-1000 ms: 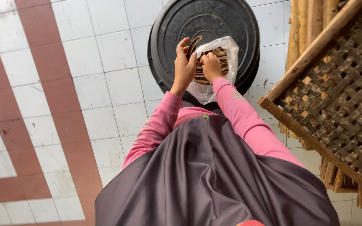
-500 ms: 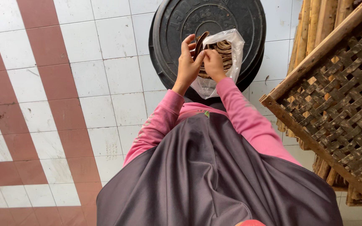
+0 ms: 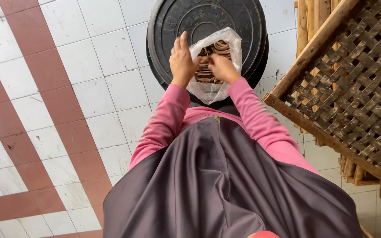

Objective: The person picks up dried banana slices from a woven wooden tray, stacks them by hand, and places them into a clear plastic bag inside a black bin.

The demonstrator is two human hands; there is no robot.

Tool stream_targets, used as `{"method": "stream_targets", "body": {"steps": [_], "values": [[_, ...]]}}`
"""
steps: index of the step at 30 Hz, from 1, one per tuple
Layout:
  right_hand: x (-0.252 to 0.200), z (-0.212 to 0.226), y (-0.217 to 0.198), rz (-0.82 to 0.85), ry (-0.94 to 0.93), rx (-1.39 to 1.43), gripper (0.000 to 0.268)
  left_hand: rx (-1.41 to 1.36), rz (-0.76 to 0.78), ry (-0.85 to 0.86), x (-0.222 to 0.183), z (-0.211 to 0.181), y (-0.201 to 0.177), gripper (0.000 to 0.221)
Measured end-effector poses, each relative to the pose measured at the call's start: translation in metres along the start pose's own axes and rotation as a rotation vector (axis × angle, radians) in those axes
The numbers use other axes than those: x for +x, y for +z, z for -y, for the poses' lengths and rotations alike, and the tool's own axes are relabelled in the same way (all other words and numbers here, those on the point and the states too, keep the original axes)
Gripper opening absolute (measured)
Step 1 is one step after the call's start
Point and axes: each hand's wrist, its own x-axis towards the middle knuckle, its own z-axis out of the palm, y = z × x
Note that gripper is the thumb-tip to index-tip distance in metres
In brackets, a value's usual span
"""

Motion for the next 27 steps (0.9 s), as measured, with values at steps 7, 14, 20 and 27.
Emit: {"method": "stream_targets", "body": {"steps": [7, 14, 20, 27], "values": [[0.041, 0.005, 0.053, -0.1, -0.376, -0.633, 0.01, -0.059, 0.23, -0.187, -0.003, 0.013, 0.016, 0.043], [0.023, 0.009, 0.041, -0.31, -0.419, -0.292, 0.023, -0.139, 0.213, -0.203, -0.001, 0.012, 0.009, 0.048], [0.026, 0.009, 0.058, -0.322, -0.282, -0.225, 0.015, -0.165, 0.267, -0.183, -0.004, 0.002, 0.009, 0.048], [0.033, 0.002, 0.064, -0.264, -0.274, 0.033, 0.014, -0.22, 0.293, -0.225, -0.002, 0.003, 0.005, 0.049]]}}
